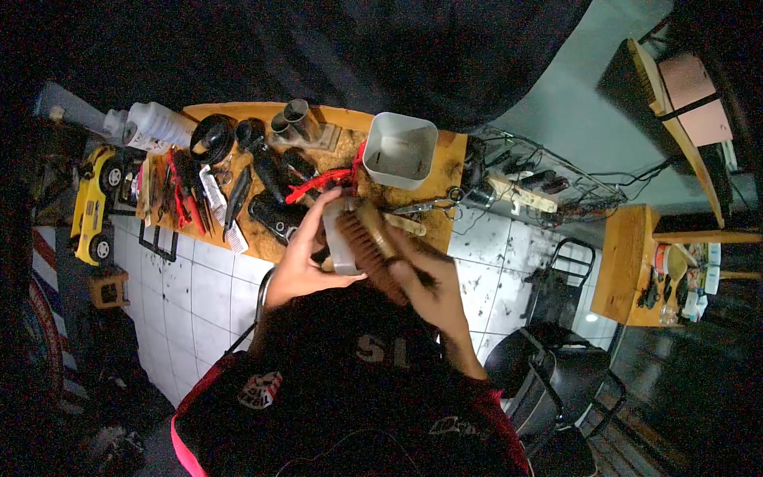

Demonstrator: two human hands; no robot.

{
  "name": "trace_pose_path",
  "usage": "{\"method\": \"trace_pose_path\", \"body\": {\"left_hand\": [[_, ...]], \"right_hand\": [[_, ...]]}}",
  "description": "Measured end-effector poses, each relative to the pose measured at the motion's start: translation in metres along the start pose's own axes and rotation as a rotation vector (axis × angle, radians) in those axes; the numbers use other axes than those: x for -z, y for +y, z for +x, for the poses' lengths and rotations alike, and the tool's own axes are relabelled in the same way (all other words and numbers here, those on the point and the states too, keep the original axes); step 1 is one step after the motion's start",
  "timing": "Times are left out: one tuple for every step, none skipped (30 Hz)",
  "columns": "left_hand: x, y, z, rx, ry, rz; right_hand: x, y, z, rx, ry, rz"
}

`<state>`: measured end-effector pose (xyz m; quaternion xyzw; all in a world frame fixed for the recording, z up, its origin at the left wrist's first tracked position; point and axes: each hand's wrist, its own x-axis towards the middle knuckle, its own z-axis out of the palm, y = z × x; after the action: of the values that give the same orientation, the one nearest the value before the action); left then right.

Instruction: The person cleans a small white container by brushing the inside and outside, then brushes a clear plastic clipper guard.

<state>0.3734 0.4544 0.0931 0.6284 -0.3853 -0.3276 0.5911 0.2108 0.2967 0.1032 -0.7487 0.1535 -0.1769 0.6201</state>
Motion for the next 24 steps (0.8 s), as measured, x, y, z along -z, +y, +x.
{"method": "trace_pose_path", "body": {"left_hand": [[0.001, 0.0, 0.002, -0.058, 0.027, -0.031], [0.002, -0.001, 0.003, -0.113, 0.055, -0.061], [0.001, -0.005, 0.003, -0.151, 0.091, -0.277], [0.005, -0.005, 0.001, -0.204, 0.107, -0.356], [0.009, -0.004, -0.002, -0.207, 0.126, -0.378], [0.013, -0.003, -0.006, -0.208, 0.144, -0.402], [0.019, 0.001, -0.009, -0.149, 0.149, -0.432], [0.022, -0.001, -0.009, -0.142, 0.099, -0.425], [0.025, -0.002, -0.008, -0.135, 0.049, -0.418], [0.026, -0.002, -0.007, -0.127, -0.001, -0.41], [0.021, 0.0, -0.007, -0.095, 0.007, -0.373], [0.017, 0.0, -0.006, -0.072, 0.002, -0.24], [0.015, 0.003, -0.007, -0.023, -0.012, -0.091], [0.012, 0.007, -0.006, 0.025, -0.026, 0.057], [0.008, 0.004, -0.005, -0.008, -0.013, 0.081], [0.006, 0.001, -0.002, -0.057, 0.014, -0.056], [0.004, -0.003, 0.001, -0.103, 0.043, -0.19], [0.005, -0.002, 0.003, -0.149, 0.074, -0.324], [0.013, 0.003, 0.0, -0.184, 0.019, -0.232], [0.014, 0.009, -0.002, -0.123, 0.014, -0.22], [0.014, 0.014, -0.004, -0.061, 0.008, -0.208], [0.015, 0.017, -0.006, 0.0, 0.002, -0.195], [0.015, 0.011, -0.005, -0.019, -0.023, -0.211], [0.015, 0.005, -0.004, -0.038, -0.048, -0.227]], "right_hand": [[0.0, 0.003, 0.0, 0.069, -0.076, -0.014], [-0.001, 0.004, -0.001, 0.137, -0.153, -0.024], [0.002, 0.003, -0.003, 0.1, -0.247, 0.022], [0.006, 0.002, -0.003, 0.067, -0.272, -0.019], [0.01, 0.001, -0.002, 0.034, -0.298, -0.062], [0.013, 0.001, -0.002, -0.001, -0.322, -0.105], [0.014, 0.003, 0.002, 0.088, -0.254, -0.237], [0.014, 0.003, 0.003, 0.03, -0.161, -0.224], [0.012, 0.002, 0.003, -0.028, -0.066, -0.211], [0.009, 0.001, 0.004, -0.086, 0.027, -0.196], [0.006, -0.003, 0.006, -0.055, 0.072, -0.127], [0.002, -0.004, 0.006, -0.026, 0.085, -0.12], [-0.003, -0.005, 0.007, 0.005, 0.099, -0.115], [-0.006, -0.006, 0.007, 0.035, 0.113, -0.112], [-0.008, -0.009, 0.006, 0.008, 0.02, -0.087], [-0.01, -0.004, 0.004, 0.071, -0.069, -0.094], [-0.009, -0.005, 0.0, 0.082, -0.129, -0.09], [-0.008, -0.005, -0.001, 0.093, -0.191, -0.085], [-0.004, -0.004, 0.001, 0.108, -0.219, -0.113], [0.003, -0.002, 0.003, 0.122, -0.245, -0.142], [0.007, 0.0, 0.004, 0.134, -0.271, -0.17], [0.008, 0.003, 0.007, 0.181, -0.206, -0.211], [0.01, -0.001, 0.006, 0.13, -0.161, -0.278], [0.011, -0.005, 0.006, 0.079, -0.112, -0.346]]}}
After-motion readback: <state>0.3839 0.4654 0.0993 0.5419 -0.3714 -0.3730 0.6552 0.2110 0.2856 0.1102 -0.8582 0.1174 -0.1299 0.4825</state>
